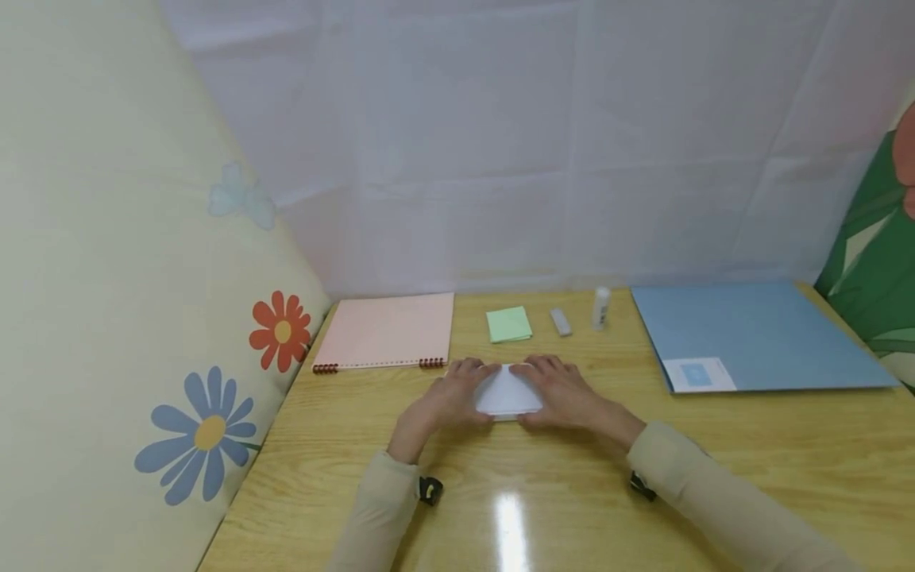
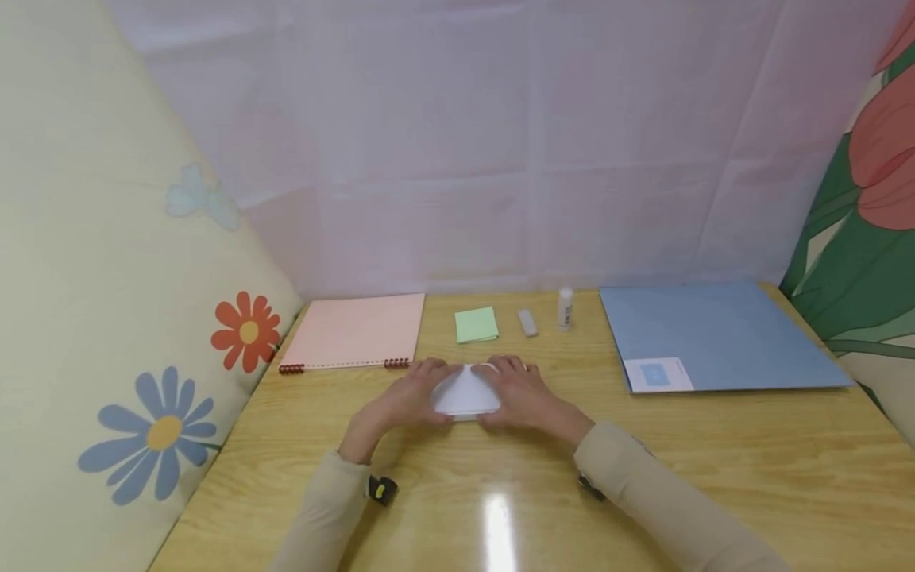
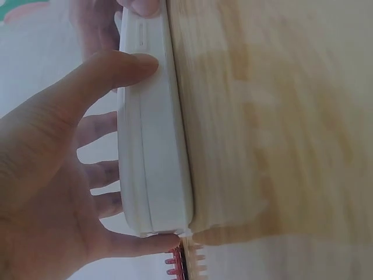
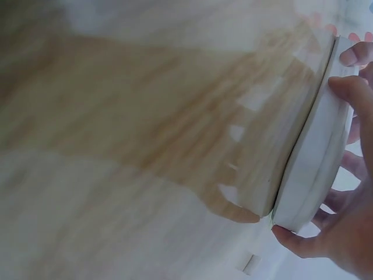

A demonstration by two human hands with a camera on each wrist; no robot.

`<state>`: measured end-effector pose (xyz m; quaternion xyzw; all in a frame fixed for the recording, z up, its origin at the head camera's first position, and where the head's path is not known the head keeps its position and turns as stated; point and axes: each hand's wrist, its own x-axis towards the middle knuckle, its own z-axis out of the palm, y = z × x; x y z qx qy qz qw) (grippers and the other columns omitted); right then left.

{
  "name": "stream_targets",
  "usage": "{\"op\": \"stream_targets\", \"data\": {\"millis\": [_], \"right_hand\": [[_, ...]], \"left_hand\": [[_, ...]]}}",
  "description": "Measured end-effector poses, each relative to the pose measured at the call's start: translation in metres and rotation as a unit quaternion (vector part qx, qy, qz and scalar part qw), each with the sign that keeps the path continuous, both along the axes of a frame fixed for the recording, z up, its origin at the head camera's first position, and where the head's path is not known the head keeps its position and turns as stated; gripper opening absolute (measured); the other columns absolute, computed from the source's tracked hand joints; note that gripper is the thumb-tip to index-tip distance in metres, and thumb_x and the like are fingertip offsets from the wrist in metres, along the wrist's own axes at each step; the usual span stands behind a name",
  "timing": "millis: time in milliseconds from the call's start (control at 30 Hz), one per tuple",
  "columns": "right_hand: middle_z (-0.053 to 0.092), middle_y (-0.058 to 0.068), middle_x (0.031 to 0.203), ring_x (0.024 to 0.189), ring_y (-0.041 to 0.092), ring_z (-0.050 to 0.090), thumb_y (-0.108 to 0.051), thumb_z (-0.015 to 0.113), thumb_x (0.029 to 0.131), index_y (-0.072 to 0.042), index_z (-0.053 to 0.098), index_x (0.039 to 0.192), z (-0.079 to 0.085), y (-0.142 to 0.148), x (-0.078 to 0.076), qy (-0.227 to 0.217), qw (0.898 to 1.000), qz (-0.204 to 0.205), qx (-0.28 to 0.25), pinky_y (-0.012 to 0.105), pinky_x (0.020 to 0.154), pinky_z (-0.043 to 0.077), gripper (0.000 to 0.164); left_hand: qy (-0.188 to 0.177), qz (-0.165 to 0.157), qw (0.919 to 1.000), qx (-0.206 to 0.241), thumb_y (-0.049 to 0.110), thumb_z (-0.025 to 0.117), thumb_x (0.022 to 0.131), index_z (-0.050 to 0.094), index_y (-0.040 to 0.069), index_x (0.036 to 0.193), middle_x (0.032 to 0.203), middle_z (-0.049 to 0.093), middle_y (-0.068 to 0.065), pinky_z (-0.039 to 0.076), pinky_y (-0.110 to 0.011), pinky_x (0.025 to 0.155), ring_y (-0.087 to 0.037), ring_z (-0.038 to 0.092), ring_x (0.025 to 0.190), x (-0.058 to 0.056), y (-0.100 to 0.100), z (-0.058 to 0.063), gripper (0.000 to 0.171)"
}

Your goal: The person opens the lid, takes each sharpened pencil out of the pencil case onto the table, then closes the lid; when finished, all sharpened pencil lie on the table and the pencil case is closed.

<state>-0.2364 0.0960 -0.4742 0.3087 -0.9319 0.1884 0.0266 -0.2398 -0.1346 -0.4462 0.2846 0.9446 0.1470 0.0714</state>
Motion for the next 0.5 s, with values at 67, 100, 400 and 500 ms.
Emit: {"op": "stream_targets", "data": {"millis": [67,100,400,500], "right_hand": [[0.046,0.014,0.137,0.122,0.033,0.045,-0.049,0.075,0.075,-0.016,0.046,0.141,0.0002,-0.0001,0.0002,0.002,1.0,-0.001,0.003,0.052,0.09,0.043,0.08],[0.047,0.014,0.137,0.121,0.033,0.045,-0.049,0.076,0.074,-0.016,0.047,0.14,0.0005,-0.0001,0.0005,0.001,1.0,-0.001,0.001,0.052,0.089,0.043,0.079],[0.049,0.014,0.135,0.12,0.033,0.047,-0.047,0.077,0.073,-0.015,0.05,0.138,0.0033,-0.0007,0.0014,0.002,1.0,-0.001,-0.003,0.052,0.088,0.045,0.077],[0.049,0.014,0.134,0.119,0.033,0.047,-0.046,0.078,0.073,-0.014,0.05,0.138,0.005,-0.001,0.0007,0.001,1.0,0.002,-0.003,0.052,0.088,0.045,0.077]], "left_hand": [[0.001,0.001,1.0,0.0,0.031,0.081,0.071,0.044,0.016,0.144,0.139,0.044,-0.015,0.05,-0.047,0.084,-0.034,0.045,0.119,0.0005,0.0008,0.0001,0.084],[0.001,0.002,1.0,0.0,0.03,0.081,0.07,0.044,0.016,0.144,0.139,0.044,-0.016,0.05,-0.047,0.084,-0.034,0.045,0.119,0.0008,0.0012,0.0001,0.084],[0.003,0.012,0.9999,-0.006,0.03,0.082,0.07,0.045,0.018,0.144,0.138,0.045,-0.015,0.05,-0.046,0.086,-0.032,0.047,0.118,0.0014,0.0032,0.0001,0.084],[0.004,0.012,0.9999,-0.006,0.03,0.082,0.07,0.045,0.018,0.144,0.139,0.045,-0.015,0.049,-0.046,0.088,-0.032,0.047,0.119,0.0012,0.0032,0.0005,0.084]]}}
